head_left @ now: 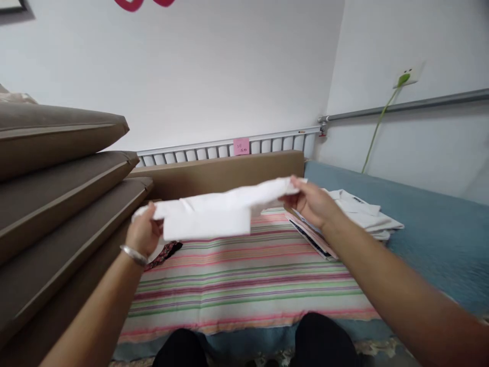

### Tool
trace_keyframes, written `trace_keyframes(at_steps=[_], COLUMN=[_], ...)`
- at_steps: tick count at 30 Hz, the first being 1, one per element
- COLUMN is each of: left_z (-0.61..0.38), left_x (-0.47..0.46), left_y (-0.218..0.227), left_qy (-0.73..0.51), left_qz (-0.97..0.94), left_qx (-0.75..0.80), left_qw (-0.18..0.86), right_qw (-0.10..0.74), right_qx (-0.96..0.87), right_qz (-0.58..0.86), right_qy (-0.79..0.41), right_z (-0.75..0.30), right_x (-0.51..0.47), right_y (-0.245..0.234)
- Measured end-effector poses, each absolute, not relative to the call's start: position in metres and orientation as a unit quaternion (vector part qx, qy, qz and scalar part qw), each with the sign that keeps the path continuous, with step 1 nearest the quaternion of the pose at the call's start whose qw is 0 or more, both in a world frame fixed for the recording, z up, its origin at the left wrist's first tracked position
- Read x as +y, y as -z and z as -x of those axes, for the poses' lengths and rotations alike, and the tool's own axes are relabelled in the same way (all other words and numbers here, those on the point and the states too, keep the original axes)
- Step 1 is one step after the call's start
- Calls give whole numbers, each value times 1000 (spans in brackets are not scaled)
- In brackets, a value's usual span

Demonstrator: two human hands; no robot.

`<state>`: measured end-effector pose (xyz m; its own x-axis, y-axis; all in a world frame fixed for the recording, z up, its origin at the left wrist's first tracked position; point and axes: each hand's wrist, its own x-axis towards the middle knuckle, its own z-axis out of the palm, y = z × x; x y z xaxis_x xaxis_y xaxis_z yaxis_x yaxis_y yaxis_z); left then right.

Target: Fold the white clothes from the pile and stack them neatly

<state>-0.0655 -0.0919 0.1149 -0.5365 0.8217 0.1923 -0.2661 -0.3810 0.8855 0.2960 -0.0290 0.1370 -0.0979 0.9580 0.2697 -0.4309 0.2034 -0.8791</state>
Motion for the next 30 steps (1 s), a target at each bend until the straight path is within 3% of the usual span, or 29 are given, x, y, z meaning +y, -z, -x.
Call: trace_keyframes(at_steps=[6,11,14,21,30], left_z=[71,74,75,59,60], left_x=[-97,-116,-124,-128,-138], left_y=[76,172,193,207,218], left_qy=[-657,-625,-623,-552,-576], left_qz=[-170,-56,-59,-141,-139], left_qx=[591,614,617,656,649], left_qw=[435,478,476,494,477], right_qw=[460,437,454,416,414], right_qx=[-393,-293,-287,-315,-363], right_qz=[470,542,512,526,507], right_qy=[-643,-655,-670,-672,-663], right_z=[-290,-294,-302,-302,-303], right_x=[-26,-37,-41,-42,-56], right_y=[61,169,190,185,193])
